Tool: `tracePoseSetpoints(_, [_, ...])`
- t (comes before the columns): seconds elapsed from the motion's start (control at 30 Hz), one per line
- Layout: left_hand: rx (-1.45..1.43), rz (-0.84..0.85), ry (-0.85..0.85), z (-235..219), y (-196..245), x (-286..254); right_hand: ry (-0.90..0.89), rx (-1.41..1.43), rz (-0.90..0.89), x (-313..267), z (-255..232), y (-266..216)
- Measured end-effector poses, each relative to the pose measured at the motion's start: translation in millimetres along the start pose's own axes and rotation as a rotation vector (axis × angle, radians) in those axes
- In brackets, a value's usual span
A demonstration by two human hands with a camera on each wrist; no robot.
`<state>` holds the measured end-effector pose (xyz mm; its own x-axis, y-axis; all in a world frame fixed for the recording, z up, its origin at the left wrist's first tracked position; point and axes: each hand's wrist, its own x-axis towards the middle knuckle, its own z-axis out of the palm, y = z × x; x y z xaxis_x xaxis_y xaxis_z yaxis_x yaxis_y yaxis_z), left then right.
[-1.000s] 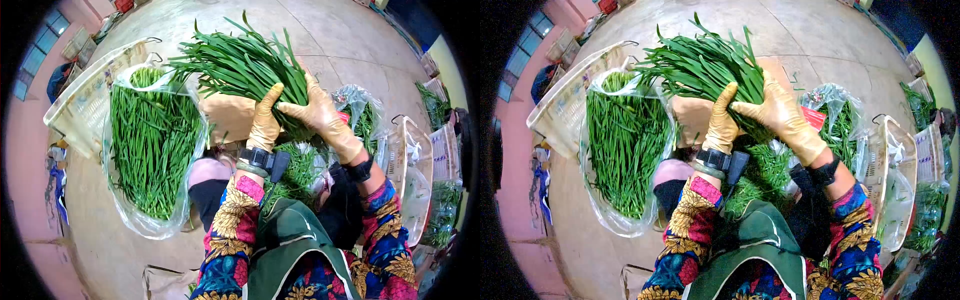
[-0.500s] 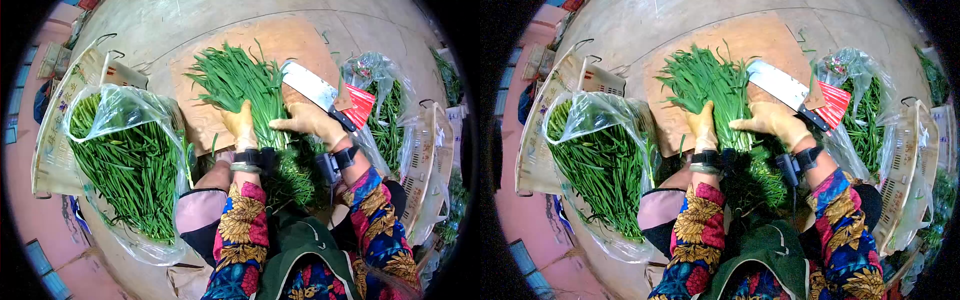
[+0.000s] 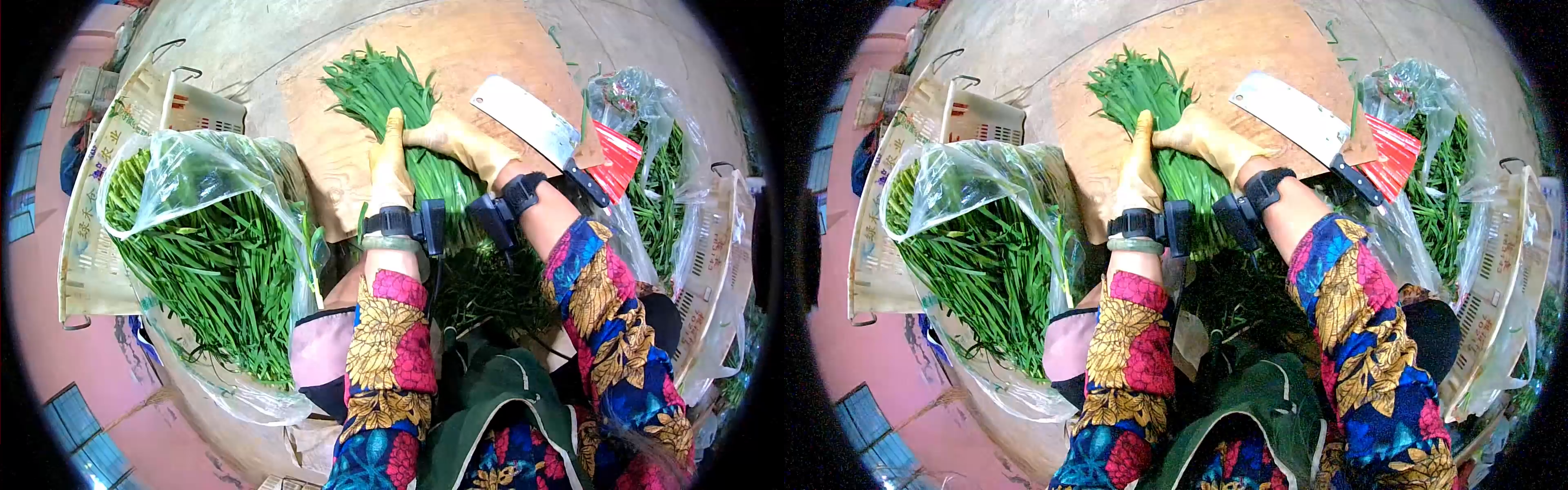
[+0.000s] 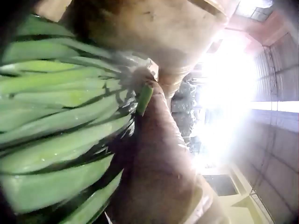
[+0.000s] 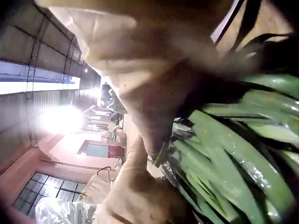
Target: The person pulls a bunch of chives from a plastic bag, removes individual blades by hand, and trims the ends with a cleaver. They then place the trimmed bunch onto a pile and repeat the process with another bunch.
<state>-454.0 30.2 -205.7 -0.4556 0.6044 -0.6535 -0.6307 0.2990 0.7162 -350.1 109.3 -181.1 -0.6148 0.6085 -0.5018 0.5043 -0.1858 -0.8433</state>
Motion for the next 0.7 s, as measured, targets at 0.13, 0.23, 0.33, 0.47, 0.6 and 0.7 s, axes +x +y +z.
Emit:
tracePoseSetpoints(0.13, [-0.222, -0.076, -0.185, -3.0, -9.6, -14.8, -0.232, 0.396, -0.072, -35.0, -8.5, 3.5])
tracePoseSetpoints(0.23, [-0.251, -0.052, -0.298, 15.3, -1.8, -42.1, -0.268, 0.632, 0.135, -67.5, -23.9, -12.2])
tracePoseSetpoints(0.33, [-0.252, -0.031, -0.437, 33.0, 24.4, -75.7, -0.256, 0.575, -0.089, -97.8, -40.8, -25.6])
tracePoseSetpoints(0.47, [-0.256, 0.247, -0.606, 64.9, 80.0, -123.6, -0.069, 0.316, -0.493, -140.7, -59.0, -82.0])
tracePoseSetpoints(0.6, [-0.012, 0.540, -0.697, 70.4, 123.1, -167.8, 0.060, -0.037, -0.617, -190.2, -82.6, -140.2])
tracePoseSetpoints(0.7, [0.143, 0.680, -0.658, 64.9, 120.1, -159.3, 0.279, -0.089, -0.857, -162.3, -69.1, -110.3])
